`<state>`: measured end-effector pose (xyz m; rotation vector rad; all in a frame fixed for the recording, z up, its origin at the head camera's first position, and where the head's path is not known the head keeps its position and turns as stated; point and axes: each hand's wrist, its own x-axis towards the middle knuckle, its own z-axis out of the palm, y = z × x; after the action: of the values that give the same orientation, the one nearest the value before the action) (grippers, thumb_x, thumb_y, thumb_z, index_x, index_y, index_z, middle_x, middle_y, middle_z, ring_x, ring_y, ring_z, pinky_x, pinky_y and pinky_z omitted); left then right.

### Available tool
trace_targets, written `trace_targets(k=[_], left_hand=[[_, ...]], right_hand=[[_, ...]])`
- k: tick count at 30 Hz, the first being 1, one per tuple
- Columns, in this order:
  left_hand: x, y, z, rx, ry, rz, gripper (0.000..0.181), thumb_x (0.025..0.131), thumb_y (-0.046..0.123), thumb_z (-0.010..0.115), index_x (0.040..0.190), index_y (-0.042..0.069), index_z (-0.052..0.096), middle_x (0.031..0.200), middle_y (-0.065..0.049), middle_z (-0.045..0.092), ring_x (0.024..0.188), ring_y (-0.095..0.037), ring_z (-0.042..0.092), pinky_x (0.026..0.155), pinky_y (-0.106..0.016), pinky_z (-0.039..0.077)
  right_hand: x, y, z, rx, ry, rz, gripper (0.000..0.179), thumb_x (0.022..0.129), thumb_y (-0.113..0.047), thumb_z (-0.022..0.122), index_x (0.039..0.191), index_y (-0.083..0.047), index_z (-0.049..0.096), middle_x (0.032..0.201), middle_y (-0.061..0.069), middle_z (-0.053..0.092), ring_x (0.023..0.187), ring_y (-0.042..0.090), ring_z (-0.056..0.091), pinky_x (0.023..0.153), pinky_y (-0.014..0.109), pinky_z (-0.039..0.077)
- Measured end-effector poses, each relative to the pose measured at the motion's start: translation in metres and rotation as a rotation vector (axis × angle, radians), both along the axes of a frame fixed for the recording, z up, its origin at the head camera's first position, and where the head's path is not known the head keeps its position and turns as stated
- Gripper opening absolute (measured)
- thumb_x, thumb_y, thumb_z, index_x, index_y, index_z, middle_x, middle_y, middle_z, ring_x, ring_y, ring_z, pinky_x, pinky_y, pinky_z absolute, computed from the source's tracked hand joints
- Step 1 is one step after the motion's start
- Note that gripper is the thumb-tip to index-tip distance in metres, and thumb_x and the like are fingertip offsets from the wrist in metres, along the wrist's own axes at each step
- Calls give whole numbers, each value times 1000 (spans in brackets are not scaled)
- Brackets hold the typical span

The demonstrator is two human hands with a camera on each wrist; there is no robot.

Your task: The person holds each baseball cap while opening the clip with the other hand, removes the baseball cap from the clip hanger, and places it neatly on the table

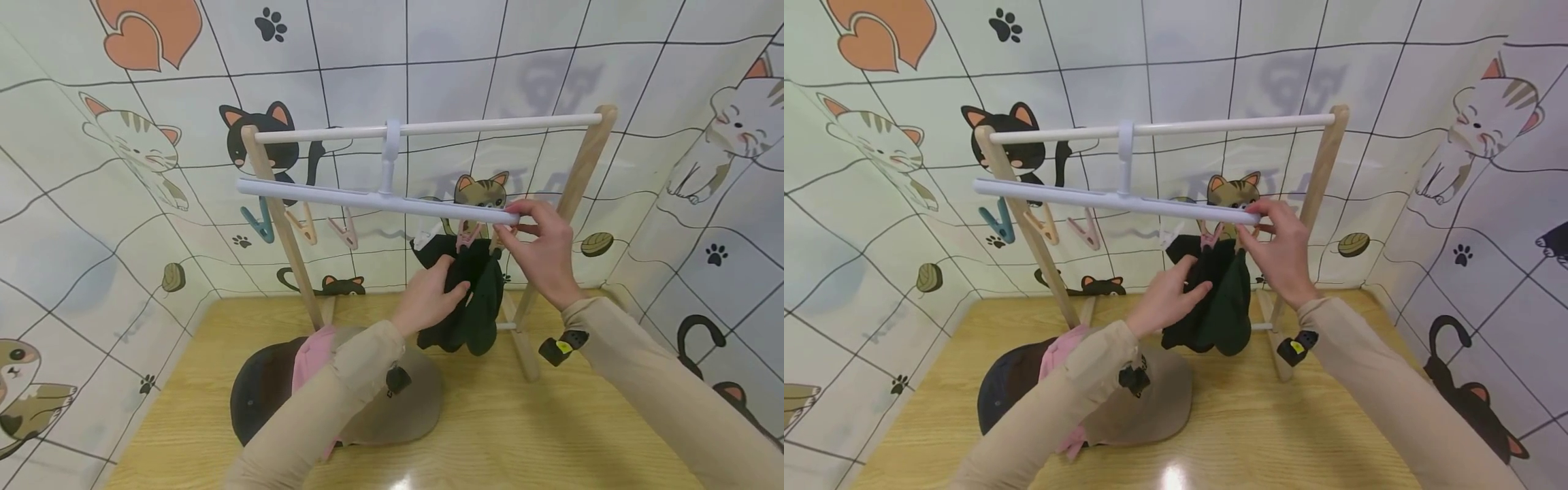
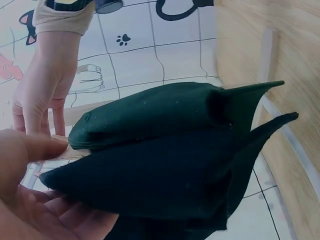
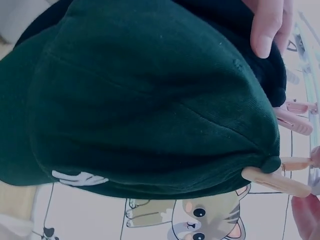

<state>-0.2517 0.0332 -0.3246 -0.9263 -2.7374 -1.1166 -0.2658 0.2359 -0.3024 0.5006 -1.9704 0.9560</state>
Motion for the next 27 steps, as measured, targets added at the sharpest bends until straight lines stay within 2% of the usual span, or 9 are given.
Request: trace_targets(k=[5, 9, 14, 17, 21, 27], left_hand=[[1, 2, 2, 6, 49, -26, 33, 99, 9, 52, 128, -4, 48, 77, -11, 63, 56, -17, 56, 55, -25, 43], [5, 2, 4, 5, 64, -41, 31, 98, 5, 51, 128, -5, 48, 73, -10, 60, 51, -16, 52, 53, -24, 41], [9, 3, 7, 30, 68, -60, 29, 98, 3, 51, 126, -5, 50, 78, -12, 61, 48, -16, 51, 51, -23, 41], [10, 3, 9, 43, 74, -67, 28, 98, 2, 51, 124, -5, 51, 87, -15, 65, 52, -17, 54, 54, -23, 43], [11, 3, 11, 50, 92, -69, 26, 97, 0, 50, 122, -6, 53, 99, -18, 67, 64, -20, 60, 61, -25, 45], [13, 1, 13, 46, 72, -64, 27, 97, 0, 49, 123, -6, 55, 109, -20, 66, 80, -25, 66, 74, -29, 50]], right_hand=[[1, 0, 0, 48, 13, -15, 28, 79, 6, 75, 105, 6, 64, 104, 16, 64, 95, 26, 60, 82, 13, 45], [2, -2, 2, 92, 26, -36, 28, 79, 6, 74, 105, 5, 65, 106, 16, 64, 97, 28, 60, 85, 13, 42], [5, -6, 4, 165, 61, -57, 30, 80, 9, 72, 109, 4, 66, 111, 17, 65, 104, 32, 58, 84, 32, 45], [8, -10, 6, 220, 69, -58, 33, 81, 12, 69, 114, 3, 65, 117, 17, 63, 109, 33, 55, 77, 39, 46], [11, -14, 9, 265, 61, -64, 36, 83, 14, 64, 117, 4, 64, 121, 18, 61, 112, 34, 52, 67, 38, 45], [17, -21, 11, 149, -12, -54, 32, 82, 14, 62, 112, 4, 65, 121, 20, 58, 113, 36, 49, 85, 48, 41]])
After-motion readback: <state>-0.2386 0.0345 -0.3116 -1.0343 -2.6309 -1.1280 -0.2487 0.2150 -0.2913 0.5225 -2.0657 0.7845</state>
